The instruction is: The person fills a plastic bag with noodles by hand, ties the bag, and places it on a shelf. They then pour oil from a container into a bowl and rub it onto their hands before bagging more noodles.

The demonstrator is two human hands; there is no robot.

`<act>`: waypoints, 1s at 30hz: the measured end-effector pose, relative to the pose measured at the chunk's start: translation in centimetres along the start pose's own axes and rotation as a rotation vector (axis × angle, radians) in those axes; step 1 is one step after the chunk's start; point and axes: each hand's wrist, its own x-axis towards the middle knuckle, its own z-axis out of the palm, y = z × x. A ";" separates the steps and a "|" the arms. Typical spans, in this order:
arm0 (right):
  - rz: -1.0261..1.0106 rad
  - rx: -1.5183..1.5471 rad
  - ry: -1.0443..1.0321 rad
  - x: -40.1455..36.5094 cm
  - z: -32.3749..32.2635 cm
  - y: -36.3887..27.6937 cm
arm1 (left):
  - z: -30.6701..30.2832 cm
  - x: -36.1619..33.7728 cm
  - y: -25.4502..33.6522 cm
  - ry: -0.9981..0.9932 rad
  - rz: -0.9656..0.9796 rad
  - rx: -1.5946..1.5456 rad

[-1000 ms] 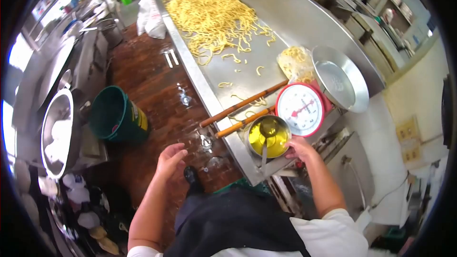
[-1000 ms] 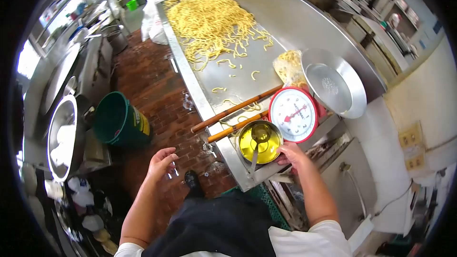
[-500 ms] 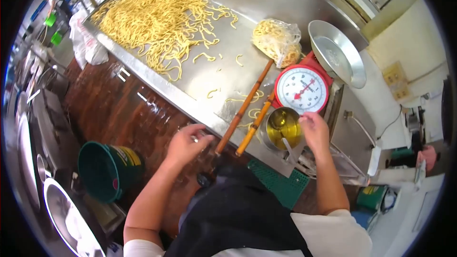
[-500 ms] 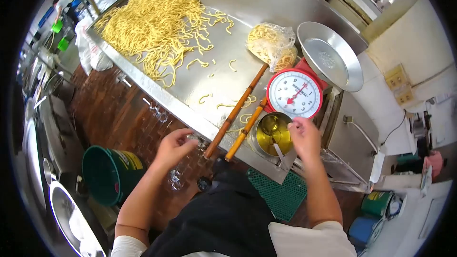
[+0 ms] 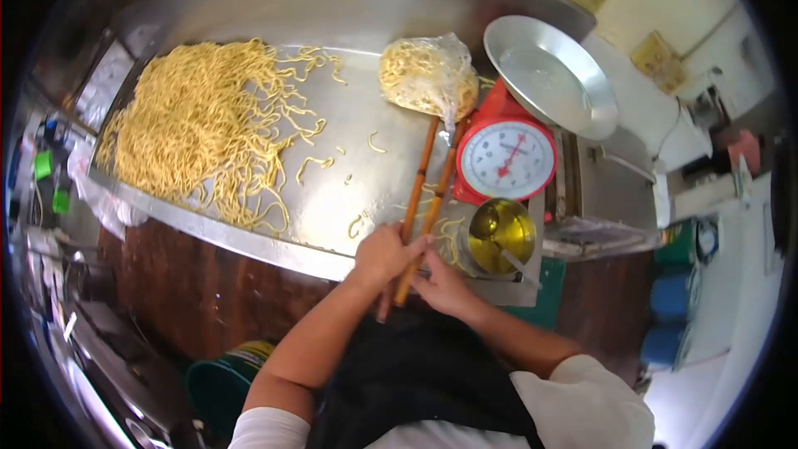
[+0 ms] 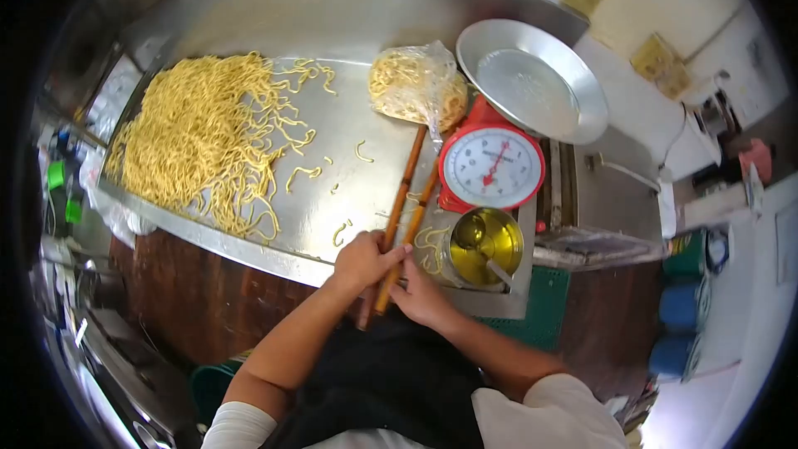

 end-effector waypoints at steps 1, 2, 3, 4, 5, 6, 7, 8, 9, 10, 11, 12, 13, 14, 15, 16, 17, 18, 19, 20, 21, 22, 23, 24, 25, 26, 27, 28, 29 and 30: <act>0.023 0.017 0.026 0.4 0.8 -0.7 | -0.7 0.4 0.0 -0.015 -0.034 -0.003; 0.021 -0.023 0.019 0.8 1.4 -1.3 | -2.0 1.0 -0.7 -0.064 -0.052 0.036; 0.016 -0.074 -0.001 0.8 1.8 -1.5 | -2.4 1.3 -2.0 -0.007 -0.019 0.105; 0.032 -0.081 -0.002 0.6 1.9 -1.1 | -3.2 1.3 -2.6 -0.011 -0.010 0.128; -0.040 -0.213 0.122 0.7 1.9 -0.4 | -4.2 1.5 -2.9 -0.009 0.003 0.160; -0.114 -0.341 0.249 0.8 1.9 0.4 | -5.0 1.6 -3.3 -0.012 0.010 0.162; -0.185 -0.469 0.376 0.5 2.0 0.5 | -5.6 1.5 -3.8 0.013 0.044 0.225; -0.056 -0.281 0.370 0.7 1.7 0.4 | -6.1 1.4 -4.1 0.044 0.077 0.283; -0.061 -0.289 0.375 1.1 1.6 0.1 | -6.5 1.4 -4.7 0.051 0.083 0.276; -0.002 -0.350 0.405 1.6 1.4 -0.3 | -6.9 1.5 -5.4 0.017 0.079 0.321; 0.057 -0.407 0.436 2.2 1.3 -0.3 | -7.4 1.5 -6.0 -0.017 0.073 0.368; 0.031 -0.403 0.475 3.5 1.4 1.1 | -8.1 1.3 -6.5 -0.049 0.032 0.361; 0.021 -0.403 0.482 4.4 1.6 1.2 | -8.7 1.0 -7.1 -0.038 0.037 0.364; 0.135 -0.370 0.521 5.3 1.7 1.3 | -9.2 0.5 -7.8 -0.035 0.014 0.347; 0.252 -0.332 0.557 6.2 1.9 1.2 | -9.7 0.0 -8.5 -0.037 -0.009 0.332; 0.250 -0.325 0.562 7.4 1.9 0.9 | -10.2 -0.6 -9.2 -0.019 -0.014 0.331; 0.234 -0.269 0.553 8.8 1.8 0.6 | -10.8 -1.1 -9.8 -0.017 -0.014 0.334; 0.222 -0.216 0.540 10.1 2.0 0.5 | -11.1 -1.7 -10.5 0.025 -0.058 0.299; 0.154 -0.149 0.600 13.1 4.0 1.6 | -11.4 -2.1 -11.2 0.062 -0.101 0.267; 0.087 -0.080 0.667 16.2 6.5 2.0 | -11.9 -2.2 -12.1 0.083 -0.120 0.247; 0.091 0.317 0.462 17.1 6.8 -1.7 | -12.4 -2.3 -12.9 0.129 -0.112 0.262; 0.087 0.702 0.236 17.7 6.7 -5.6 | -13.1 -2.1 -13.7 0.157 -0.128 0.287; -0.064 0.343 0.435 19.8 7.6 -4.9 | -13.6 -2.2 -14.4 0.180 -0.146 0.316; 0.014 0.327 0.414 17.6 6.4 -7.9 | -14.2 -2.4 -15.2 0.175 -0.142 0.323; 0.089 0.311 0.394 14.9 4.7 -10.9 | -15.0 -2.4 -15.8 0.196 -0.155 0.303; 0.046 0.267 0.443 15.4 4.0 -8.2 | -15.6 -2.4 -16.3 0.224 -0.171 0.278; 0.003 0.217 0.484 16.1 3.6 -4.6 | -16.0 -2.7 -16.7 0.229 -0.175 0.276; -0.007 0.235 0.512 15.5 2.9 -2.0 | -16.4 -3.1 -17.1 0.241 -0.224 0.228; -0.020 0.254 0.537 14.4 2.5 -0.1 | -16.7 -3.6 -17.5 0.256 -0.275 0.181; 0.014 0.246 0.523 12.4 2.2 0.1 | -16.4 -3.9 -18.1 0.267 -0.286 0.179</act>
